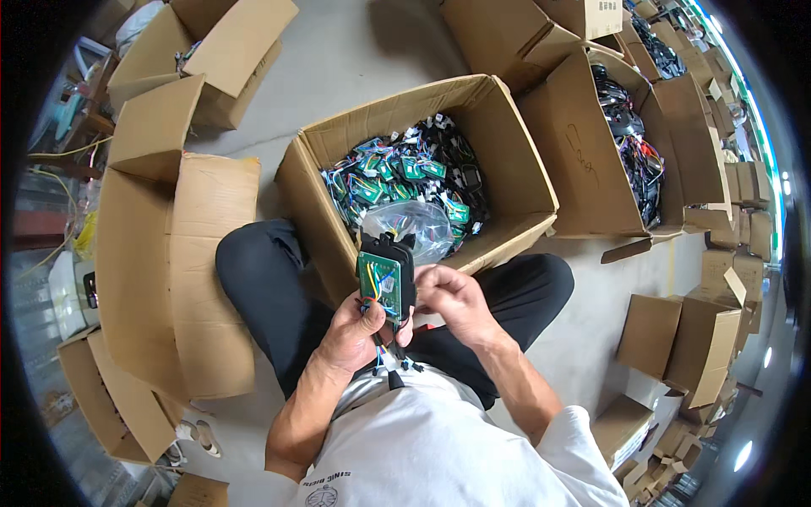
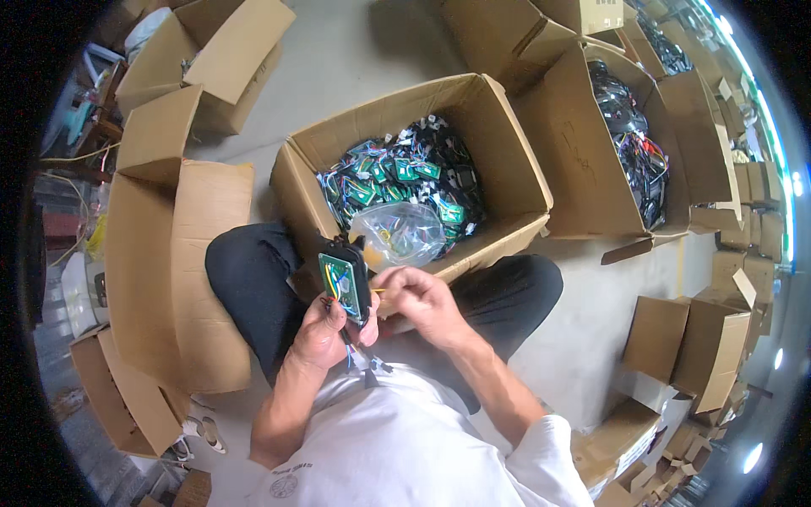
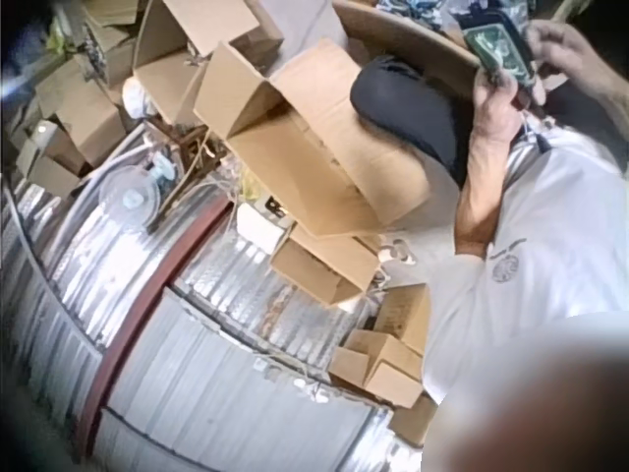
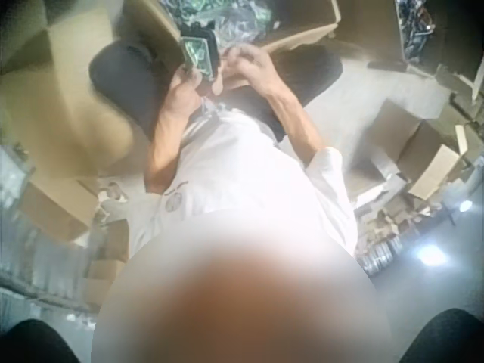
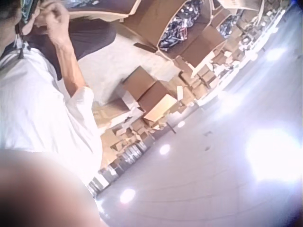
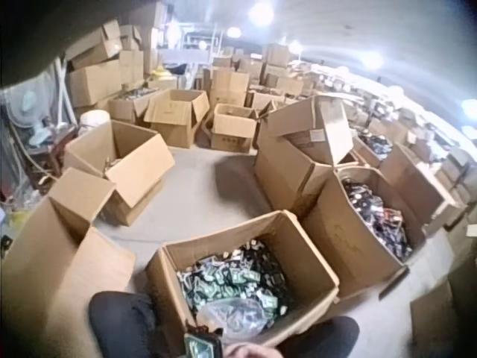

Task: The person sorts through green circuit boards by hand, then packages them into smaller plastic bags or cardboard boxes.

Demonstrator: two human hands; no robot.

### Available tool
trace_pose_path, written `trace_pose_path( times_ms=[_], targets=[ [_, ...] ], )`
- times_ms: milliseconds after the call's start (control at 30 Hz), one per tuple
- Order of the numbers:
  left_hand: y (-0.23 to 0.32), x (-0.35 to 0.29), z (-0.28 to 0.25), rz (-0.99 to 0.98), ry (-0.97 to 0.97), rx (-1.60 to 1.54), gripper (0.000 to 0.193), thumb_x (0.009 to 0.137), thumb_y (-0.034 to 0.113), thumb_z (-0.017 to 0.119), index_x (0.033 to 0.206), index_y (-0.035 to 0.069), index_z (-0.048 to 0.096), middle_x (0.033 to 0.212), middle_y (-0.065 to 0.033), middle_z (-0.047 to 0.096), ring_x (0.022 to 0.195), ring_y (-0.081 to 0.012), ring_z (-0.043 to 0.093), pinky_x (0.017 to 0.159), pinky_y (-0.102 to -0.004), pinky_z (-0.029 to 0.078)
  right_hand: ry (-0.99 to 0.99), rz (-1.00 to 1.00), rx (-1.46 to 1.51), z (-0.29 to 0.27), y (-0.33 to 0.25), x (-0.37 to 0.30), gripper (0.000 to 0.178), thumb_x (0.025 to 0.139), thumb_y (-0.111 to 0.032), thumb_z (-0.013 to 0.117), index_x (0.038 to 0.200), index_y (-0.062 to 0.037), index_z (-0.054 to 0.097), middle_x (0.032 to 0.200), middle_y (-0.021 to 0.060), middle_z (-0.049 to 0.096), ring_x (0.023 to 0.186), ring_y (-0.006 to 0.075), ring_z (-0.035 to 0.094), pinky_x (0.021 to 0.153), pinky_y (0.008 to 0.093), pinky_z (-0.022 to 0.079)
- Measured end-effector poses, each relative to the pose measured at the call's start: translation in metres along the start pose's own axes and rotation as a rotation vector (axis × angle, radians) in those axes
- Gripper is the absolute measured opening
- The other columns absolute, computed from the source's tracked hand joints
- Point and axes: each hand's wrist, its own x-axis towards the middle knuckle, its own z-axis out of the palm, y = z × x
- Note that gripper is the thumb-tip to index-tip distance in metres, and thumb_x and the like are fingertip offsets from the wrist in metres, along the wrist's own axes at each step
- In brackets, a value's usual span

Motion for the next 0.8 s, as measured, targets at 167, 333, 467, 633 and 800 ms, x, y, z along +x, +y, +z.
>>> trace_pose_path(
  times_ms=[167, 333, 467, 633, 800],
  targets=[
    [-0.007, -0.008, 0.009, 0.087, 0.058, 0.428, 0.043, 0.094, 0.038, 0.069, 0.112, 0.0, 0.059, 0.086, -0.0059, 0.063, 0.072, -0.0134, 0.059, 0.067, -0.0284, 0.049, 0.037, -0.042, 0.714, 0.002, 0.014, -0.011, 0.015, 0.095, -0.018, 0.063, 0.089, -0.0076, 0.054, 0.082, 0.0061, 0.059, 0.078, 0.0236, 0.065, 0.079, 0.0417, 0.057],
    [-0.01, -0.015, 0.005, 0.086, 0.131, 0.578, 0.041, 0.095, 0.039, 0.069, 0.108, 0.001, 0.06, 0.083, -0.0037, 0.062, 0.07, -0.0097, 0.057, 0.064, -0.0248, 0.047, 0.031, -0.077, 0.682, -0.003, 0.005, -0.031, 0.014, 0.094, -0.016, 0.062, 0.087, -0.0097, 0.051, 0.075, 0.0031, 0.057, 0.075, 0.0202, 0.061, 0.086, 0.0426, 0.054],
    [-0.004, -0.014, 0.01, 0.145, 0.122, 0.693, 0.039, 0.096, 0.039, 0.067, 0.106, 0.001, 0.06, 0.081, -0.0033, 0.062, 0.07, -0.0086, 0.057, 0.065, -0.0251, 0.047, -0.026, -0.165, 0.652, -0.02, 0.004, -0.036, 0.021, 0.093, -0.019, 0.057, 0.108, -0.0047, 0.059, 0.079, 0.0056, 0.061, 0.071, 0.0185, 0.057, 0.093, 0.0432, 0.05],
    [0.003, -0.012, 0.016, 0.361, 0.147, 1.507, 0.032, 0.092, 0.02, 0.072, 0.109, -0.004, 0.059, 0.095, -0.018, 0.064, 0.083, -0.0332, 0.065, 0.074, -0.0379, 0.052, -0.09, -0.256, 0.867, -0.028, -0.027, -0.046, 0.07, 0.096, -0.046, 0.051, 0.149, -0.0021, 0.037, 0.127, 0.0285, 0.06, 0.068, 0.0169, 0.056, 0.079, 0.0356, 0.055],
    [-0.007, -0.004, 0.015, 0.238, 0.146, 1.755, 0.021, 0.092, 0.009, 0.065, 0.108, -0.003, 0.058, 0.096, -0.0214, 0.061, 0.086, -0.0365, 0.063, 0.076, -0.0416, 0.05, -0.414, -0.535, -0.449, 0.011, -0.048, -0.073, 0.083, 0.087, -0.043, 0.074, 0.149, -0.0012, 0.038, 0.125, 0.026, 0.063, 0.079, 0.0264, 0.068, 0.071, 0.0376, 0.056]
  ],
)
